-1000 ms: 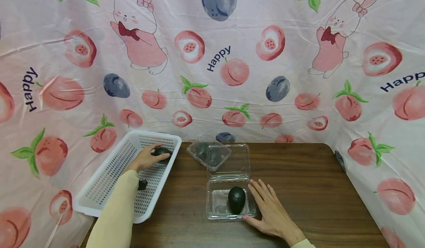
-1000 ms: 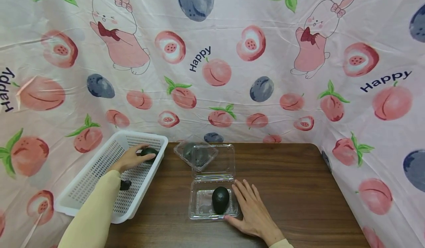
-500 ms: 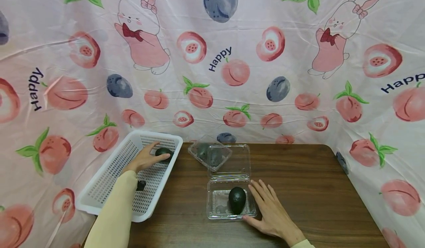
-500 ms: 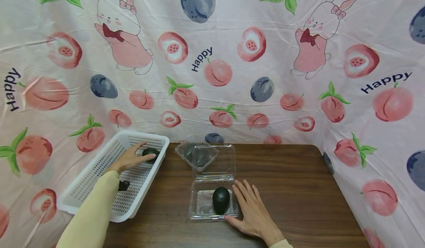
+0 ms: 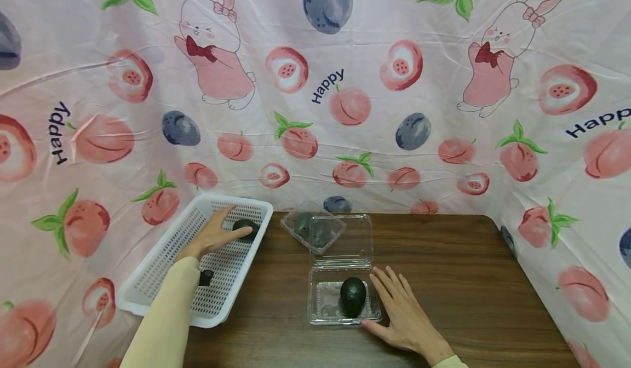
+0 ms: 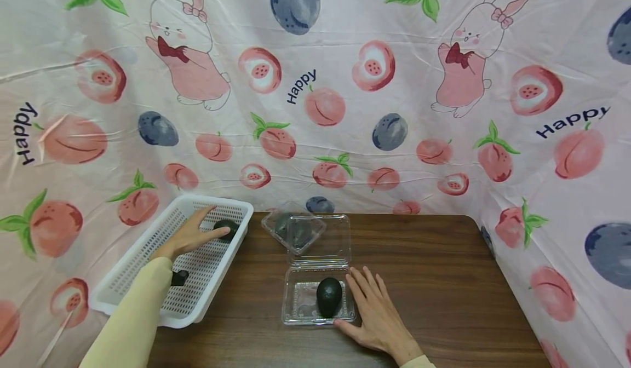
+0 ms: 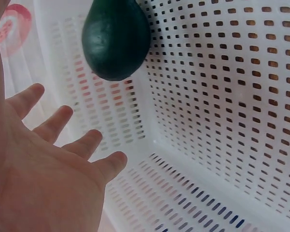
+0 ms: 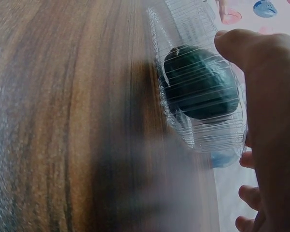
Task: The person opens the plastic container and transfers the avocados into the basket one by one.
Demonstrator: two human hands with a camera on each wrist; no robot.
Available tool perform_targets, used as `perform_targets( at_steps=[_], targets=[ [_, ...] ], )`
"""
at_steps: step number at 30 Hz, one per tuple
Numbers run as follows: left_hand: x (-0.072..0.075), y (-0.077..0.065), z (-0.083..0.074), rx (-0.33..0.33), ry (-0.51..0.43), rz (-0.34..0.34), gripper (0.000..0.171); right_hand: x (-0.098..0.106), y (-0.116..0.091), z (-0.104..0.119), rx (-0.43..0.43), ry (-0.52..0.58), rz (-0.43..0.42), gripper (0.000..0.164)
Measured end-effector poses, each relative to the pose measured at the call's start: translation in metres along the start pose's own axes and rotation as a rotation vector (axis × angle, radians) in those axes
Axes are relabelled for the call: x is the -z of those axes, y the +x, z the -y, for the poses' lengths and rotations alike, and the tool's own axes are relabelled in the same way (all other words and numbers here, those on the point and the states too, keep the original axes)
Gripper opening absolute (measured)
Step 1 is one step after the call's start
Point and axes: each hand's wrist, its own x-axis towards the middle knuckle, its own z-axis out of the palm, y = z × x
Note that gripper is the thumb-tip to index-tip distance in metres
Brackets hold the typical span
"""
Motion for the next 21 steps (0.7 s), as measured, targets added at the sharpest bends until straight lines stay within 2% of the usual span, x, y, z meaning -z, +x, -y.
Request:
perform_targets(
  at_steps=[7, 15, 21],
  targets=[
    [0.003, -0.005, -0.007, -0.05, -0.008, -0.041, 0.113, -0.001, 0.001, 0.001, 0.013, -0.013, -0.017, 0.103],
    [0.007, -0.01, -0.024, -0.126, 0.011, -0.076, 0.111, -0.001, 0.0, 0.001, 0.006, -0.006, -0.014, 0.103],
    [0.009, -0.015, -0.043, -0.182, 0.039, -0.097, 0.109, 0.0, 0.0, 0.001, 0.0, -0.023, -0.008, 0.106]
  ],
)
